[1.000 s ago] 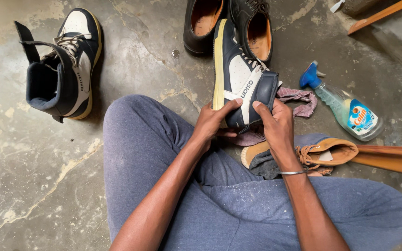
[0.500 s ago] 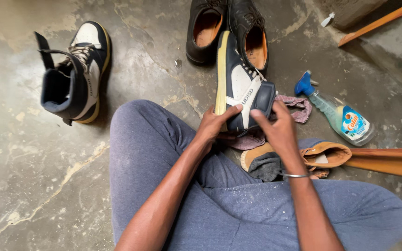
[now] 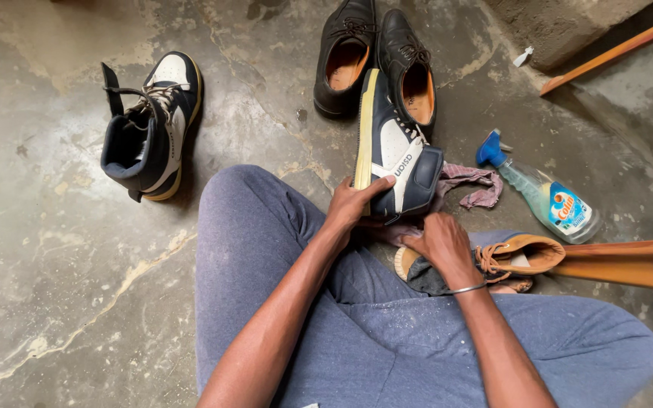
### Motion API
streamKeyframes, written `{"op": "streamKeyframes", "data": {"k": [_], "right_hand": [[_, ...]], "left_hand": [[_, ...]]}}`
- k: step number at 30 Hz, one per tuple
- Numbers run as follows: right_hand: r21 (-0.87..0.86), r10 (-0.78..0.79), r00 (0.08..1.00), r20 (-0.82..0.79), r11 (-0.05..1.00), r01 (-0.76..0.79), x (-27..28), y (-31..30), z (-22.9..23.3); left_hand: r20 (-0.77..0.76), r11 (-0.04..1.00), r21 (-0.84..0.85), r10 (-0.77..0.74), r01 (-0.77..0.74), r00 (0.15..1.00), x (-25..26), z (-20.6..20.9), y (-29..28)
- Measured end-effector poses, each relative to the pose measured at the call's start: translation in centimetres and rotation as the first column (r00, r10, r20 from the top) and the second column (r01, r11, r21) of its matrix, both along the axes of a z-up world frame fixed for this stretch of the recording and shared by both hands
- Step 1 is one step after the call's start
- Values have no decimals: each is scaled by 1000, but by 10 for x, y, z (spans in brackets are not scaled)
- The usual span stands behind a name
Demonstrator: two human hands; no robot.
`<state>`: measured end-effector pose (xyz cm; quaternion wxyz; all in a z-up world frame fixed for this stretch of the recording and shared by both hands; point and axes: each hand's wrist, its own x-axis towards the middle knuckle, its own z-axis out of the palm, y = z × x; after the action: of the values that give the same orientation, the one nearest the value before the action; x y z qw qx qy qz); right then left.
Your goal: The person sits on the floor and cleans a high-top sneaker using a cloth and a spray bottle. They wipe the shoe's upper and sole, spray cleaner onto the surface, and continue wiping different areas of the shoe.
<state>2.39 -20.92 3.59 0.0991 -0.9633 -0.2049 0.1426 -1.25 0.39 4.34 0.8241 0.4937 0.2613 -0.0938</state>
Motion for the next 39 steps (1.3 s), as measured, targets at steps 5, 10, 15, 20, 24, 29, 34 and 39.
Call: {"op": "streamKeyframes", "data": {"k": [5,10,15,20,24,29,34,39], "right_hand": [[190,-236,916,-326,932,308,23,-32,23],[768,-300,952,-66,594,241,23,-39,60],[442,-163,823,544,890,-116,2,11,77],[111,163,757,632,948,-297,-11,44,79],[78,295,742,602,904,-421,-21,37,85],[183,336,760,556,843,-506,-31,30,89],[345,271,772,574,775,-529,-29,22,86],[437,-6,883,469,871,-226,-13,6,67]], "left_hand": [[-19,999,-39,-16,15,1000,0,0,1],[-21,1000,-23,-21,20,1000,1,-3,-1],[-44,1000,3,-28,28,999,3,-7,-2],[-2,997,-72,-9,8,1000,3,-20,-1],[-8,993,-112,20,-21,1000,4,-32,-4],[-23,995,-100,4,-6,1000,5,-35,-2],[-82,989,-145,-51,39,995,6,-20,2],[-53,981,-189,-46,35,998,3,-4,4]]}}
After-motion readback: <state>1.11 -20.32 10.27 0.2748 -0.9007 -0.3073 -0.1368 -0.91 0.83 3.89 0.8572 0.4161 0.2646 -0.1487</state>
